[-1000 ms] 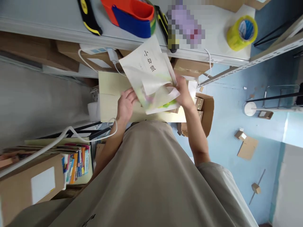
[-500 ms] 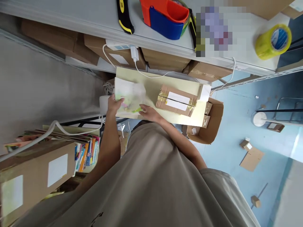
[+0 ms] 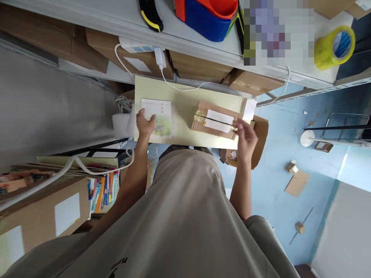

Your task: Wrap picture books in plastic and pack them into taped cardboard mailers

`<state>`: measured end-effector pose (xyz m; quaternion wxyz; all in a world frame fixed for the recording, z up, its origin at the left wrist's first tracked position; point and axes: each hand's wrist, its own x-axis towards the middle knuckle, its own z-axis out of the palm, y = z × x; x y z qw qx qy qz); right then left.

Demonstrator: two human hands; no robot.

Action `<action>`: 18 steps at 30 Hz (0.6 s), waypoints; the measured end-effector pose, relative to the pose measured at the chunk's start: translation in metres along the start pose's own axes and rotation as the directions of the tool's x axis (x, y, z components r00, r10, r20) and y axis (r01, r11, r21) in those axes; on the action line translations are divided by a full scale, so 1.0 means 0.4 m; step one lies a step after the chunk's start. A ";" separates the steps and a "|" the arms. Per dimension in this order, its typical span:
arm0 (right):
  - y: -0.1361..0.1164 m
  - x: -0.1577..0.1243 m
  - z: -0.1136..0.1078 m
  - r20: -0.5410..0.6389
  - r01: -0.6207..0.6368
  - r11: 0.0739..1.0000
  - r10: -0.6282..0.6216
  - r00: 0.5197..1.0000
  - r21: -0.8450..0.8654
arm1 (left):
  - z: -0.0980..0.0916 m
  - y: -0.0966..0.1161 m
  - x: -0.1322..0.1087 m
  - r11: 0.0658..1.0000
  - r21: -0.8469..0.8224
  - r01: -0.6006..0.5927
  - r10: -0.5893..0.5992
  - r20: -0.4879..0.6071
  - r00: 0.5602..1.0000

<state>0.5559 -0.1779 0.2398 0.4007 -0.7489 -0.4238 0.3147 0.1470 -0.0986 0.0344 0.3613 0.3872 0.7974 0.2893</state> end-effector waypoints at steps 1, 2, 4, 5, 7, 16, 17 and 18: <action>0.027 0.019 -0.016 -0.126 0.007 0.998 -0.016 0.992 -0.070 | 0.024 0.040 -0.028 0.995 -0.091 -0.047 0.055 0.094 0.994; 0.054 0.036 -0.026 -0.189 -0.014 0.991 -0.012 0.982 -0.133 | 0.052 0.084 -0.061 0.978 -0.190 -0.090 0.129 0.202 0.971; 0.103 0.061 -0.030 -0.164 -0.106 0.972 0.072 0.984 -0.209 | 0.111 0.174 -0.135 0.940 -0.312 -0.139 0.258 0.380 0.888; 0.121 0.067 -0.027 -0.107 -0.152 0.962 0.130 0.986 -0.226 | 0.138 0.215 -0.172 0.931 -0.332 -0.155 0.299 0.445 0.844; 0.138 0.066 -0.017 0.013 -0.188 0.953 0.197 0.980 -0.238 | 0.174 0.281 -0.234 0.928 -0.324 -0.186 0.339 0.522 0.783; 0.094 -0.007 -0.075 0.060 0.002 0.999 0.001 0.998 -0.050 | 0.090 0.319 -0.346 0.930 -0.288 -0.228 0.316 0.314 0.895; 0.109 -0.010 -0.077 0.081 -0.002 0.999 0.005 0.997 -0.032 | 0.094 0.307 -0.356 0.935 -0.285 -0.210 0.296 0.303 0.906; 0.130 -0.011 -0.075 0.116 -0.026 0.999 0.029 0.993 -0.023 | 0.105 0.292 -0.365 0.941 -0.280 -0.189 0.272 0.296 0.916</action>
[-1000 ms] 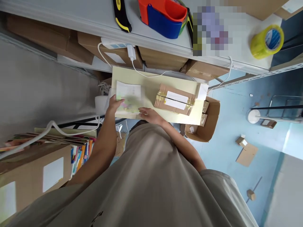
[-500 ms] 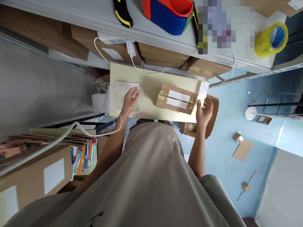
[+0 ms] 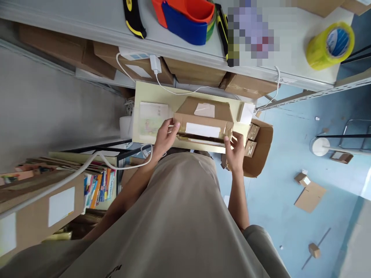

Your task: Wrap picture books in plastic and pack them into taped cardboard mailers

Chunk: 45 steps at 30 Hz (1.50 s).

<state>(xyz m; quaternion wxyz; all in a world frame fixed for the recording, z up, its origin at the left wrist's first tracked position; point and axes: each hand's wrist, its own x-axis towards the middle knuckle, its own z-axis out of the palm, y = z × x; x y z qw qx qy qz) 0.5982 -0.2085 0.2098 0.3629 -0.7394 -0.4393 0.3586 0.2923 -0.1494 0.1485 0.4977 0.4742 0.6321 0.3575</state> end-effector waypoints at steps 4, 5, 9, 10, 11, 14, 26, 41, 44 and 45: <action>0.113 0.007 0.031 0.182 -0.204 0.979 0.204 0.962 -0.015 | 0.057 -0.081 -0.026 0.987 0.009 0.159 -0.158 -0.028 0.987; 0.139 0.008 0.036 0.224 -0.239 0.971 0.240 0.945 -0.032 | 0.068 -0.100 -0.033 0.980 0.015 0.198 -0.198 -0.026 0.980; 0.210 0.014 0.030 0.382 -0.272 0.939 0.335 0.861 -0.209 | 0.099 -0.155 -0.082 0.962 0.069 0.263 -0.264 0.001 0.965; 0.222 0.016 0.027 0.400 -0.272 0.930 0.353 0.846 -0.245 | 0.107 -0.166 -0.095 0.958 0.084 0.273 -0.274 0.003 0.962; 0.233 0.018 0.028 0.409 -0.273 0.926 0.362 0.837 -0.261 | 0.115 -0.177 -0.106 0.954 0.094 0.286 -0.287 -0.003 0.958; 0.270 0.016 0.046 0.391 -0.274 0.931 0.352 0.850 -0.243 | 0.142 -0.211 -0.130 0.938 0.107 0.330 -0.330 -0.018 0.944; 0.310 -0.095 0.104 0.176 0.225 0.897 -0.169 0.970 -0.380 | 0.064 -0.291 -0.310 0.964 0.042 0.262 -0.254 -0.139 0.957; 0.188 -0.628 0.485 0.653 0.438 0.894 -0.279 0.704 -0.090 | -0.199 -0.541 -0.813 0.916 -0.345 0.204 -0.315 -0.303 0.899; 0.175 -0.679 0.515 0.753 0.428 0.902 -0.243 0.612 -0.057 | -0.200 -0.562 -0.851 0.899 -0.397 0.183 -0.335 -0.356 0.873; 0.177 -0.688 0.529 0.789 0.419 0.907 -0.226 0.572 -0.044 | -0.199 -0.571 -0.863 0.895 -0.408 0.183 -0.347 -0.376 0.859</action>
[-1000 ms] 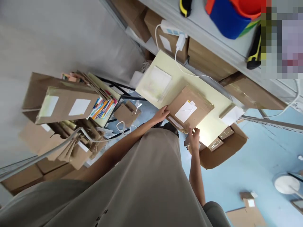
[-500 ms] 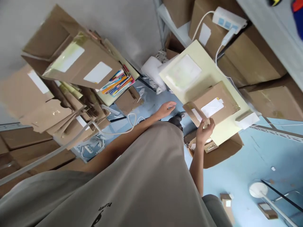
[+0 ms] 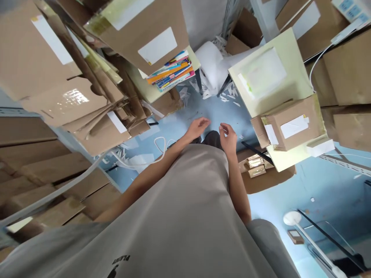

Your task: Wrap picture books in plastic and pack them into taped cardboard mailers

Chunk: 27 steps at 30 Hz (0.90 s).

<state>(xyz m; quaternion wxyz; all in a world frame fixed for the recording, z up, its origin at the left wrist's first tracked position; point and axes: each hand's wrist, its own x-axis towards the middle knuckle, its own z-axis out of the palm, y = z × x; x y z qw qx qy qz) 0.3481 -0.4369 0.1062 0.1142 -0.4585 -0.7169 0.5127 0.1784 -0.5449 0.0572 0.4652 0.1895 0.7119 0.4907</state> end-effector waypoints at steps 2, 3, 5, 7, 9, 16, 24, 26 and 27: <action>0.008 0.018 0.033 0.127 -0.012 0.999 0.006 0.992 0.044 | -0.016 -0.028 -0.015 1.000 -0.009 0.018 -0.018 -0.068 0.998; 0.018 0.030 0.051 0.191 -0.033 0.997 0.018 0.981 0.073 | -0.025 -0.047 -0.025 0.999 -0.012 0.032 -0.033 -0.110 0.993; 0.044 0.054 0.092 0.312 -0.111 0.985 0.065 0.948 0.130 | -0.043 -0.089 -0.050 0.997 -0.030 0.074 -0.078 -0.199 0.977; 0.071 0.071 0.134 0.407 -0.210 0.961 0.121 0.905 0.182 | -0.058 -0.132 -0.085 0.988 -0.071 0.137 -0.151 -0.273 0.950; 0.092 0.073 0.171 0.459 -0.295 0.929 0.166 0.873 0.224 | -0.067 -0.170 -0.127 0.972 -0.125 0.201 -0.230 -0.306 0.924; 0.135 -0.009 0.274 0.500 -0.540 0.799 0.366 0.785 0.263 | -0.081 -0.250 -0.237 0.912 -0.152 0.382 -0.409 -0.250 0.877; 0.162 -0.121 0.399 0.424 -0.653 0.660 0.505 0.751 0.371 | -0.173 -0.306 -0.250 0.934 0.040 0.354 -0.349 -0.103 0.932; 0.149 -0.154 0.435 0.383 -0.644 0.646 0.519 0.764 0.410 | -0.214 -0.308 -0.256 0.949 0.049 0.311 -0.309 -0.040 0.950; 0.139 -0.169 0.454 0.369 -0.637 0.643 0.520 0.770 0.425 | -0.239 -0.307 -0.260 0.956 0.049 0.289 -0.288 -0.023 0.957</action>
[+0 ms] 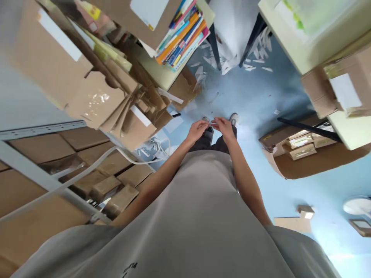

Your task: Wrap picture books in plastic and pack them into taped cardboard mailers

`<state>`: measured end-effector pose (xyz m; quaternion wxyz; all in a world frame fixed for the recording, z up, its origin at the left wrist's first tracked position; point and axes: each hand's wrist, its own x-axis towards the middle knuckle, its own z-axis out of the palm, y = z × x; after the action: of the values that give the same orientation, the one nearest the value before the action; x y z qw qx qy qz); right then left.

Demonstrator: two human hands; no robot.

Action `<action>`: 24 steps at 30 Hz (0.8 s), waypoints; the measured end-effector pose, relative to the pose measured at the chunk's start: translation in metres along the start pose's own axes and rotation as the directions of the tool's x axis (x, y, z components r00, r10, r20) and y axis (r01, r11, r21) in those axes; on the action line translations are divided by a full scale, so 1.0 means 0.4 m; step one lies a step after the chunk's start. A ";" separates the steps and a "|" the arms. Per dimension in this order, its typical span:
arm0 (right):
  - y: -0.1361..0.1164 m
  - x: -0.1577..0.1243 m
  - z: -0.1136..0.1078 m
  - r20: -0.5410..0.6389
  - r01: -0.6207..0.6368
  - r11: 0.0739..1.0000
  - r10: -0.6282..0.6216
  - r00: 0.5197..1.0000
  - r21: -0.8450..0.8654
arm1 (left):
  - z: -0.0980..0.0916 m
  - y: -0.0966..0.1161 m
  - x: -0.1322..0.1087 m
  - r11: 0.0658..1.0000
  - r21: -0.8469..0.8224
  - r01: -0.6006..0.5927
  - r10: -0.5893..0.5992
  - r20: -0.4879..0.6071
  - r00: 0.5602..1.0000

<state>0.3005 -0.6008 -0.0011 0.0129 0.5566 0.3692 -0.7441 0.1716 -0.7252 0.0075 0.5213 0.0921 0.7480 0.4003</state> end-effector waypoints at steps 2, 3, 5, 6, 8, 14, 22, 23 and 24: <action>0.017 -0.020 0.050 -0.002 0.017 1.000 -0.017 1.000 0.007 | -0.063 -0.001 -0.008 0.999 0.007 -0.032 0.032 -0.011 0.999; 0.023 -0.029 0.078 0.003 0.022 1.000 -0.022 1.000 -0.001 | -0.100 0.000 -0.014 0.999 0.015 -0.042 0.043 -0.039 0.998; 0.030 -0.044 0.134 0.021 0.028 0.999 -0.027 0.999 -0.025 | -0.181 -0.001 -0.035 0.995 0.062 -0.072 0.080 -0.127 0.989; 0.032 -0.050 0.162 0.035 0.032 0.999 -0.031 0.999 -0.035 | -0.223 -0.003 -0.051 0.990 0.103 -0.096 0.114 -0.180 0.977; 0.031 -0.059 0.217 0.076 0.034 0.998 -0.030 0.997 -0.052 | -0.304 -0.013 -0.096 0.969 0.206 -0.139 0.195 -0.284 0.939; 0.014 -0.061 0.361 0.304 0.038 0.988 0.010 0.952 -0.150 | -0.479 -0.083 -0.219 0.850 0.526 0.014 0.315 -0.530 0.788; -0.016 -0.036 0.484 0.407 0.131 0.969 -0.035 0.913 -0.210 | -0.616 -0.099 -0.200 0.811 0.585 -0.005 0.299 -0.408 0.862; -0.021 -0.038 0.493 0.417 0.141 0.967 -0.041 0.908 -0.212 | -0.621 -0.095 -0.197 0.820 0.572 -0.016 0.300 -0.406 0.863; -0.027 -0.041 0.500 0.428 0.152 0.965 -0.046 0.903 -0.215 | -0.622 -0.093 -0.193 0.829 0.558 -0.025 0.302 -0.410 0.861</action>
<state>0.1385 -0.7123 0.0401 0.1219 0.3584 0.4741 -0.7949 0.0035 -0.9179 0.0701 0.2344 0.1967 0.9237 0.2305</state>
